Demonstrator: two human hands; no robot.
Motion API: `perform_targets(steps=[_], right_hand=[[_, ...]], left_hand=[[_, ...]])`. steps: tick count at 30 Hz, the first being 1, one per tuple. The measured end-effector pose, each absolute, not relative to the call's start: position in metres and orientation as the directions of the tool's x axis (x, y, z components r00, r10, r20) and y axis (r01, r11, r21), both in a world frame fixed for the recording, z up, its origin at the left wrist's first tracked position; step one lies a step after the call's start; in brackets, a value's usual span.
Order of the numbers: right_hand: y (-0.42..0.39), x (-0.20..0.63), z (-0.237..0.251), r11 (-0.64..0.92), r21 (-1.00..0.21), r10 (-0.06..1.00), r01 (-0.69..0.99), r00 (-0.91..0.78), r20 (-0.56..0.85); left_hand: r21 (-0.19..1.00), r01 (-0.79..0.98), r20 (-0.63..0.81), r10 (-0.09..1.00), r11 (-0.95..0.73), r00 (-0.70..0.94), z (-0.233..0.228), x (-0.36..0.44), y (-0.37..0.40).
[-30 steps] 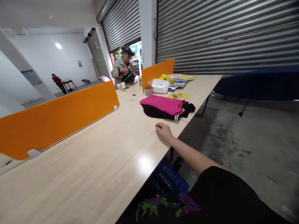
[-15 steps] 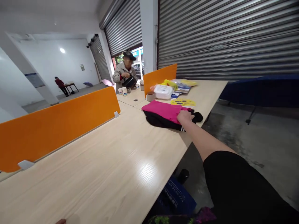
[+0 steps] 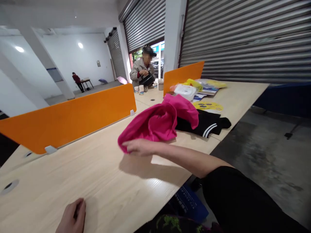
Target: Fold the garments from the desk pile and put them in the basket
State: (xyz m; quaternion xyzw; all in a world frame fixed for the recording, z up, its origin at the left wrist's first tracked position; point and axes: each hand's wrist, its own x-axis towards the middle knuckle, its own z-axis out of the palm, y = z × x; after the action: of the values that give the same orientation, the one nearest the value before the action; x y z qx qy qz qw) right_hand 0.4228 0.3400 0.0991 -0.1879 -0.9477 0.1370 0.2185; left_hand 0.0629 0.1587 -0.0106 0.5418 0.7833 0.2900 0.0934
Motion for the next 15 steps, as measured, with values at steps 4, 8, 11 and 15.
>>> perform_targets(steps=[4,8,11,15], right_hand=[[0.282,0.383,0.048,0.9,-0.419,0.225,0.117,-0.95,0.216],[0.262,0.376,0.028,0.823,-0.557,0.311,0.11,-0.908,0.28],[0.249,0.365,0.024,0.804,-0.593,0.271,0.05,-0.918,0.29],[0.229,0.348,0.028,0.849,-0.511,0.053,-0.136,-0.94,0.338]], left_hand=[[0.628,0.723,0.212,0.831,0.288,-0.515,0.007,0.085,0.148],[0.649,0.739,0.305,0.829,0.18,-0.469,0.013,0.097,0.147],[0.495,0.868,0.423,0.884,-0.041,-0.2,0.018,0.114,0.156],[0.194,0.954,0.337,0.929,-0.23,0.156,0.023,0.143,0.179]])
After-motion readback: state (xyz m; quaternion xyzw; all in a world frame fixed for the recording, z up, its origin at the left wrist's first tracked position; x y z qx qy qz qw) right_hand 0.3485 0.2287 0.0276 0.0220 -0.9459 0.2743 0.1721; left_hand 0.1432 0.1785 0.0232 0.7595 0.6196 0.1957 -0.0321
